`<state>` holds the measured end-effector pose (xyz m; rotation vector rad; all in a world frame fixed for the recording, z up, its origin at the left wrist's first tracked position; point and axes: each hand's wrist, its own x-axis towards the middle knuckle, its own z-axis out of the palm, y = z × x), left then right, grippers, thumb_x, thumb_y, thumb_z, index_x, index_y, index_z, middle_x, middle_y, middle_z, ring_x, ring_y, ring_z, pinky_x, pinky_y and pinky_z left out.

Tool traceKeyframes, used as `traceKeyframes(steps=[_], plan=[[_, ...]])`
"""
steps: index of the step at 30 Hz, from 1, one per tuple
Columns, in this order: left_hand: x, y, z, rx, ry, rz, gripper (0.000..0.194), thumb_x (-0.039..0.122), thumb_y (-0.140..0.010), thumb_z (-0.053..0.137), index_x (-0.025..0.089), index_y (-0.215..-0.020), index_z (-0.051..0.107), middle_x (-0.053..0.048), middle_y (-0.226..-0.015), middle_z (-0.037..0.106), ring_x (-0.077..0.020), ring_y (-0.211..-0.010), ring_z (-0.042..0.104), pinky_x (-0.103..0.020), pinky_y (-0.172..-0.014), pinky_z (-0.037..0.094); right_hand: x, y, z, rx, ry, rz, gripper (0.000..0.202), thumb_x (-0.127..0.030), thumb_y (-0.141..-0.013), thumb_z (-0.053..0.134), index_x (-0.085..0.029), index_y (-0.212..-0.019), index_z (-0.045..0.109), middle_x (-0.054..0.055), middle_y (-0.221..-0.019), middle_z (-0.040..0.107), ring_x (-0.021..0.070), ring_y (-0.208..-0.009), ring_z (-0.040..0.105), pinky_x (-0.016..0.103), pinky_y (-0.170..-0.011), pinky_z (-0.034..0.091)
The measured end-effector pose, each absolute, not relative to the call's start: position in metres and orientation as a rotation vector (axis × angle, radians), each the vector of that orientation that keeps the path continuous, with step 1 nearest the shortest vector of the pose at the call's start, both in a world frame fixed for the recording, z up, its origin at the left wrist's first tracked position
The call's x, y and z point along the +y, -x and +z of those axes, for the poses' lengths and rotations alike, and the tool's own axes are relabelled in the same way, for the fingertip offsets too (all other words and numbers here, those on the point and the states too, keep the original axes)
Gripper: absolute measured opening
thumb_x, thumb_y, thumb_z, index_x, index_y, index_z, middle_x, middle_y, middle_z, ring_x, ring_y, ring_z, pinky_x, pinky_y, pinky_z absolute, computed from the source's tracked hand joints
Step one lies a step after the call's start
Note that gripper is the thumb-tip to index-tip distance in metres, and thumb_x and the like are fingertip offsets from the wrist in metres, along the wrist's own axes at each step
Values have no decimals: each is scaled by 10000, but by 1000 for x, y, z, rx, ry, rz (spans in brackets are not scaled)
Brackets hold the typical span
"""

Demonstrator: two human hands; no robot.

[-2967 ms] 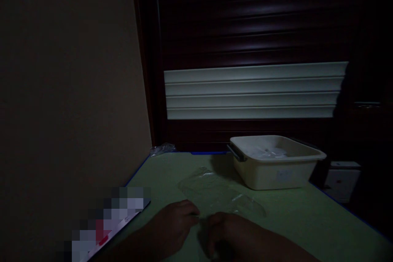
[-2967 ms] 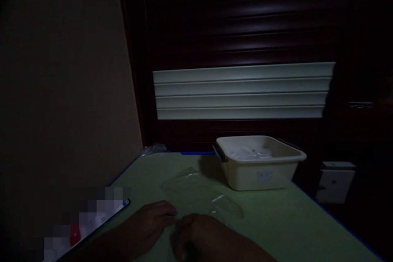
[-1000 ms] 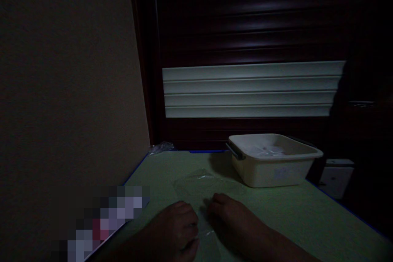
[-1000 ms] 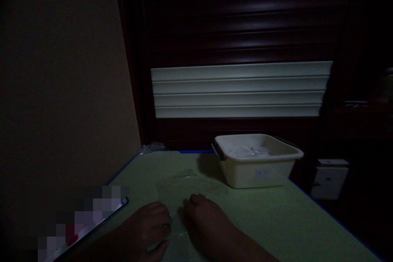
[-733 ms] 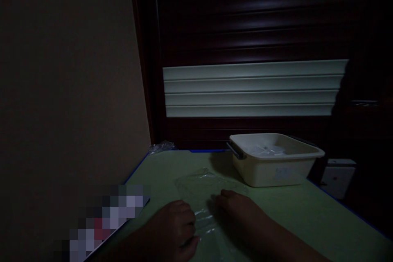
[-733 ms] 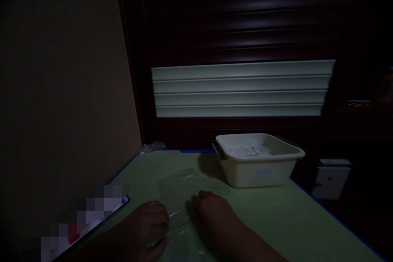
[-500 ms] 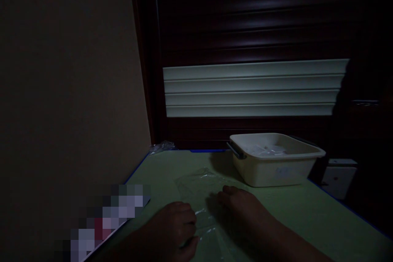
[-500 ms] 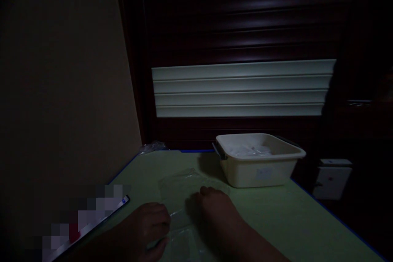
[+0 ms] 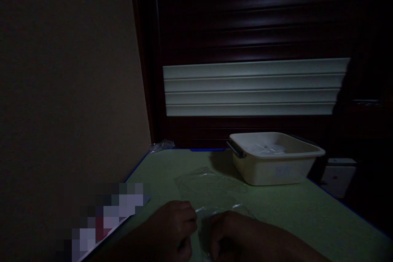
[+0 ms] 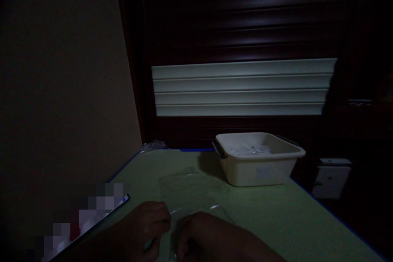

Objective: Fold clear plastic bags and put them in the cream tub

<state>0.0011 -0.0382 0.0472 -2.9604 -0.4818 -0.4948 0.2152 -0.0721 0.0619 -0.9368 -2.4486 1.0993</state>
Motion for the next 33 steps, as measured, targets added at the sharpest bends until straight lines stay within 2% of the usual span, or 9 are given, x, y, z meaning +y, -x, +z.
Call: traceKeyframes(steps=[4, 7, 10, 14, 18, 21, 24, 29, 33], plan=[[-38, -3, 47, -524, 2975, -560, 148, 120, -624, 604, 171, -761, 584, -32, -753, 616, -177, -695, 553, -276, -604, 409, -70, -217, 59, -2184, 866, 1277, 29, -156, -717, 625, -153, -722, 596, -15, -721, 570, 102, -634, 484, 204, -584, 384], [-35, -4, 41, -562, 2981, -565, 125, 167, -669, 677, 170, -760, 592, -30, -752, 615, -177, -704, 553, -275, -622, 410, -69, -218, 63, -2015, 850, 1431, 186, -314, -752, 642, -159, -733, 541, -14, -710, 526, 98, -623, 435, 216, -572, 354], [-30, -3, 35, -551, 2970, -546, 91, 143, -729, 693, 169, -736, 607, -21, -752, 623, -166, -720, 559, -271, -657, 403, -68, -216, 67, -1958, 863, 1513, 356, -495, -750, 651, -162, -742, 525, -19, -694, 493, 99, -614, 400, 222, -555, 319], [-27, -3, 31, -612, 3045, -589, 115, 134, -758, 715, 182, -736, 613, 3, -791, 637, -148, -763, 571, -257, -724, 398, -68, -213, 70, -1944, 829, 1455, 456, -600, -734, 640, -160, -797, 538, -28, -700, 468, 105, -631, 396, 232, -589, 331], [-27, -6, 31, -744, 3113, -777, 107, 123, -784, 665, 186, -722, 606, 10, -797, 632, -142, -782, 578, -256, -750, 397, -66, -212, 69, -1858, 801, 1279, 447, -598, -775, 604, -162, -864, 569, -4, -751, 514, 134, -696, 461, 255, -648, 373], [-26, -9, 30, -866, 3105, -917, 194, 74, -744, 654, 172, -606, 559, 28, -681, 593, -135, -721, 573, -251, -720, 395, -62, -212, 63, -1733, 867, 1167, 406, -572, -811, 577, -170, -861, 576, 6, -761, 538, 146, -706, 490, 262, -642, 386], [-22, -10, 25, -993, 3066, -981, 190, 29, -714, 655, 169, -623, 565, 33, -688, 592, -141, -742, 577, -245, -722, 401, -56, -213, 57, -1645, 906, 1111, 377, -550, -830, 564, -175, -863, 580, 2, -747, 542, 145, -686, 501, 262, -631, 396], [-21, -7, 24, -1193, 2975, -1026, 162, 36, -717, 652, 166, -786, 584, 29, -712, 580, -171, -758, 569, -291, -745, 424, -55, -214, 57, -1729, 980, 849, 287, -446, -896, 486, -179, -859, 583, 16, -762, 563, 157, -705, 527, 268, -647, 423], [-23, -5, 27, -1283, 2904, -895, 390, 115, -710, 735, 180, -1065, 588, -8, -827, 625, -228, -864, 568, -385, -841, 426, -61, -214, 63, -1936, 1005, 505, 187, -282, -919, 433, -170, -931, 583, 60, -866, 604, 180, -793, 558, 302, -732, 450]])
